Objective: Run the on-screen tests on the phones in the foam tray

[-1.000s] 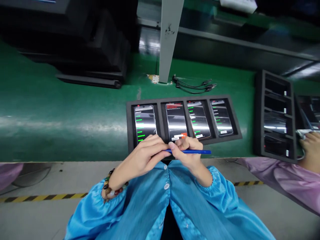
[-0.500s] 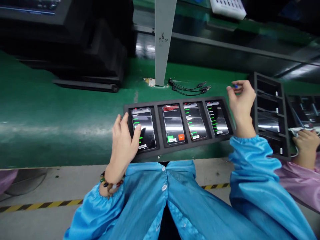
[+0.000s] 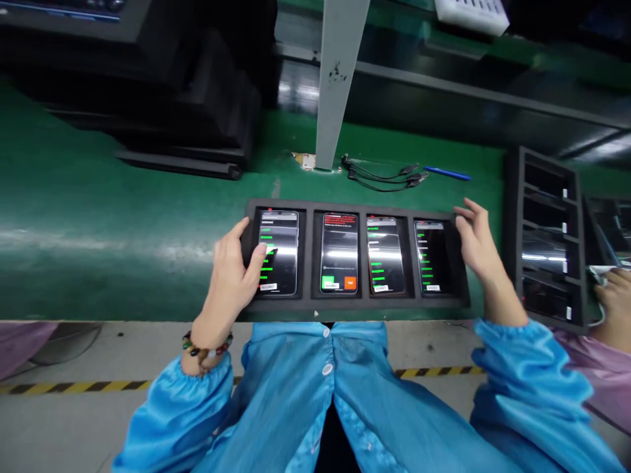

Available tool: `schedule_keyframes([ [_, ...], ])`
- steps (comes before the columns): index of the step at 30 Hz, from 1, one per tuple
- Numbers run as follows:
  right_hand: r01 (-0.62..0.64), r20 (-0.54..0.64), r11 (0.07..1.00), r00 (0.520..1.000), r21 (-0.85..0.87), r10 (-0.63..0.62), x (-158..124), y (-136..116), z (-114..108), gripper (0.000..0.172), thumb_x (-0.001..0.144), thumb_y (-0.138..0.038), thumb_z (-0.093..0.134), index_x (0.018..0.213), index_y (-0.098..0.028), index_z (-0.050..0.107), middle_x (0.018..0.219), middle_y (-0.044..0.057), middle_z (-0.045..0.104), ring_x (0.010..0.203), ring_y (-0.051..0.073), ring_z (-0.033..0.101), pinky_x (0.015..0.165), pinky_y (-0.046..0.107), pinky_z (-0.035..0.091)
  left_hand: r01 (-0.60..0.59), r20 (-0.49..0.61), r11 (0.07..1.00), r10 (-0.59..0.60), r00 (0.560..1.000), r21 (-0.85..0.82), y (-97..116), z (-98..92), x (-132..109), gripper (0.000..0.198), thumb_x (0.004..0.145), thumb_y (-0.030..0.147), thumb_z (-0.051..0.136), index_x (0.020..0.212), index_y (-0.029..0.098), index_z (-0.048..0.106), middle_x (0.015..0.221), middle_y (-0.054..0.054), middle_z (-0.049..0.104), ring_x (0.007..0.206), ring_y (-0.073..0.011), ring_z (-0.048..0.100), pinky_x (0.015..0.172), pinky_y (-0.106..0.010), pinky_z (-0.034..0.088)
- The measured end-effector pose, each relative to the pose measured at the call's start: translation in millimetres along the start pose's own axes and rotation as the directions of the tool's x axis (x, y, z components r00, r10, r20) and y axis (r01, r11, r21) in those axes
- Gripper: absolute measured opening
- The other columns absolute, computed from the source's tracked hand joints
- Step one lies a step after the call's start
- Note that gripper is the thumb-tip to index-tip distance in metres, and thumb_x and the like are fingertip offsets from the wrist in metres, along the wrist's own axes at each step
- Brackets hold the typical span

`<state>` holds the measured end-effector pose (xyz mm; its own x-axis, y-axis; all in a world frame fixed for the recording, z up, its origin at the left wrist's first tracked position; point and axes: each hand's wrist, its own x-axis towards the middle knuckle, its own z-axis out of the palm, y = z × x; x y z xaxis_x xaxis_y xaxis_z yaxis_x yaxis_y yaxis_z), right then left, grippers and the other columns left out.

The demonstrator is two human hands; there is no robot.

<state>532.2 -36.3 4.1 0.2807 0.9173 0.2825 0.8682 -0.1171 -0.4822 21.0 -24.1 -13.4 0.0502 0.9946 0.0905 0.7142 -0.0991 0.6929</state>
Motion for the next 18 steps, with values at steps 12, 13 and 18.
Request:
schedule_keyframes([
  [12,0.471,0.24,0.836,0.809,0.283,-0.537,-142.7,-147.1,35.5,0.066,0.091,-0.013,0.063,0.151,-0.04,0.06,0.133,0.004,0.084,0.129,0.04,0.076,0.105,0.065,0.063,-0.003,0.006,0.999,0.003,1.0,-0.033,-0.2,-3.0,-1.5,0.061,0.111,0.056,0.052,0.164,0.026,0.049,0.164,-0.016,0.057,0.151,-0.0344,0.053,0.128,-0.056,0.041],
  [13,0.466,0.242,0.836,0.81,0.288,-0.535,-141.5,-150.4,36.3,0.067,0.09,-0.013,0.063,0.152,-0.04,0.06,0.134,0.004,0.083,0.131,0.04,0.076,0.105,0.064,0.063,-0.005,0.002,0.999,0.005,1.0,-0.035,0.1,-3.0,-1.5,0.06,0.111,0.056,0.052,0.163,0.025,0.049,0.163,-0.016,0.058,0.151,-0.0343,0.054,0.128,-0.055,0.042],
  [18,0.477,0.196,0.819,0.812,0.318,-0.549,-141.9,-160.3,40.7,0.064,0.092,-0.011,0.061,0.153,-0.034,0.061,0.136,0.006,0.083,0.133,0.037,0.074,0.109,0.06,0.061,0.003,-0.019,0.998,-0.004,1.0,-0.055,1.2,-2.0,-1.9,0.059,0.111,0.057,0.052,0.16,0.026,0.052,0.16,-0.016,0.06,0.149,-0.0336,0.055,0.127,-0.054,0.043],
])
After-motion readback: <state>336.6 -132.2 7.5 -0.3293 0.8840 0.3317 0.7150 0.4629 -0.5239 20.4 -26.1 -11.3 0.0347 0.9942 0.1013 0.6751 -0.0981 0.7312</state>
